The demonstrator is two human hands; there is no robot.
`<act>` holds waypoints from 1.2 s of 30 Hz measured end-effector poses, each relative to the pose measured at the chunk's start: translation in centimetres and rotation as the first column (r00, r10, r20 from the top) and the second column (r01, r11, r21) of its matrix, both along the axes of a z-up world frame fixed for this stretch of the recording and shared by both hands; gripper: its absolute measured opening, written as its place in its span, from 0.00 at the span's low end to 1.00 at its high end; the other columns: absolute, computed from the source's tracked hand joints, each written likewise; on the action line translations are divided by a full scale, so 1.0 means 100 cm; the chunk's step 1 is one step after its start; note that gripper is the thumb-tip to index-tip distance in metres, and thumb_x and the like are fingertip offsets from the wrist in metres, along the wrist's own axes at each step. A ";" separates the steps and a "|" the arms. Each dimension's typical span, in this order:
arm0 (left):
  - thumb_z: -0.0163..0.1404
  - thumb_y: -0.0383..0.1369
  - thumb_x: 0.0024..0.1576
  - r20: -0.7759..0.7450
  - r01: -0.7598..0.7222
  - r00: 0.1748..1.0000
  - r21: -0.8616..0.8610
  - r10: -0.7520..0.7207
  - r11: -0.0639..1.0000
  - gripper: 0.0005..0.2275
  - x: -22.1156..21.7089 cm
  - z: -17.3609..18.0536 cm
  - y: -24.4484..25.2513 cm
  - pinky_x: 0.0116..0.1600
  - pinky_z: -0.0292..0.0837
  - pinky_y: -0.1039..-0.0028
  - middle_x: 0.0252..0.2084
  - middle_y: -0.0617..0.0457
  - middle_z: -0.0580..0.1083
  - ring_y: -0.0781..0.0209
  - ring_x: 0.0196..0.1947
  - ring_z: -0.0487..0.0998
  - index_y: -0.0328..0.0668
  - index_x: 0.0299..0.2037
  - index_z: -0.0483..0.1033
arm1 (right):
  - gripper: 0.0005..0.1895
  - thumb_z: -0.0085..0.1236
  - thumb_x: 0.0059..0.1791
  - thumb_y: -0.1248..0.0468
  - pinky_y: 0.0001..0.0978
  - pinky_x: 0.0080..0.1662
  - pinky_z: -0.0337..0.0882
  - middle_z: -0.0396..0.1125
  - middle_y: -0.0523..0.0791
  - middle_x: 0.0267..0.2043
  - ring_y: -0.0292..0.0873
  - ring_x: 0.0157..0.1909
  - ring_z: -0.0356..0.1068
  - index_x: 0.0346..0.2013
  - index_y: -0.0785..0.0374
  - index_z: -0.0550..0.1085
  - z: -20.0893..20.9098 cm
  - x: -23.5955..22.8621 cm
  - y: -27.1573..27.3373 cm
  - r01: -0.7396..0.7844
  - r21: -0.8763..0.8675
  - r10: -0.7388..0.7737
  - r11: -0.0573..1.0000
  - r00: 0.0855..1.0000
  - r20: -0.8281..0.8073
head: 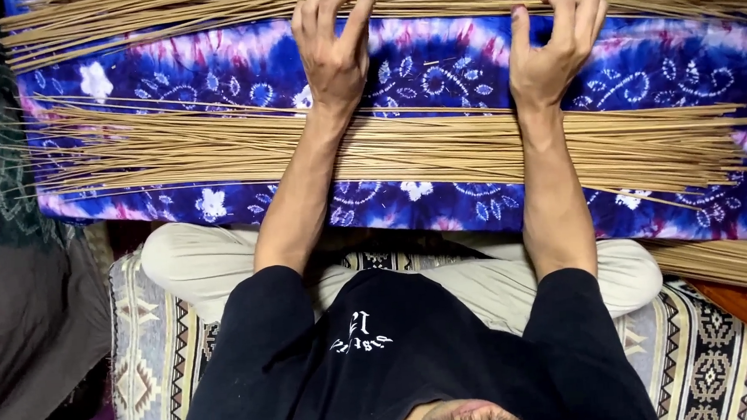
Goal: Sorting thin wooden sticks from a pile into a bundle while sitting on the floor.
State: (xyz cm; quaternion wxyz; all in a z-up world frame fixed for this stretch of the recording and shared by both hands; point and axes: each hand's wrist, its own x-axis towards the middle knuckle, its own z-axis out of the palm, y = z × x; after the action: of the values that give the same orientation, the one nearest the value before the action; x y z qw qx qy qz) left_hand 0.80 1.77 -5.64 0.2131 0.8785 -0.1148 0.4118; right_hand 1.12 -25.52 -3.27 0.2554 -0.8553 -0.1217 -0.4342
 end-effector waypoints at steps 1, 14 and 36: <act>0.59 0.30 0.57 0.010 0.000 1.000 -0.004 0.000 1.000 0.11 0.002 0.001 0.001 0.64 0.62 0.62 0.47 0.58 0.75 0.59 0.53 0.72 0.52 0.50 0.81 | 0.12 0.70 0.43 0.74 0.40 0.46 0.68 0.64 0.47 0.38 0.47 0.42 0.62 0.37 0.67 0.76 0.005 -0.001 0.001 -0.024 -0.006 0.024 1.000 1.000 -0.002; 0.54 0.38 0.64 -0.263 0.164 0.959 0.201 -0.108 0.966 0.07 -0.051 0.036 0.034 0.39 0.62 0.72 0.35 0.58 0.74 0.65 0.31 0.69 0.47 0.41 0.82 | 0.04 0.67 0.52 0.70 0.35 0.44 0.63 0.68 0.45 0.37 0.43 0.36 0.64 0.40 0.63 0.80 0.032 -0.059 -0.027 -0.167 -0.256 0.055 0.952 0.918 -0.392; 0.58 0.35 0.60 -0.602 0.343 0.752 0.010 -0.268 0.939 0.02 -0.135 -0.006 0.068 0.42 0.71 0.62 0.35 0.53 0.71 0.50 0.40 0.75 0.52 0.38 0.80 | 0.05 0.67 0.49 0.62 0.46 0.49 0.71 0.70 0.49 0.39 0.56 0.45 0.71 0.37 0.55 0.80 0.008 -0.134 -0.035 -0.341 -0.017 0.206 0.940 0.606 -0.768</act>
State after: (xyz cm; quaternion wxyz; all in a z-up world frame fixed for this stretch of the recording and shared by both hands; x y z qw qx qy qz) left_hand -12.67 8.60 -6.28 0.2494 0.9429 -0.2094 0.0692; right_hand -12.29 -28.98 -2.44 0.2757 -0.9462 -0.1684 0.0177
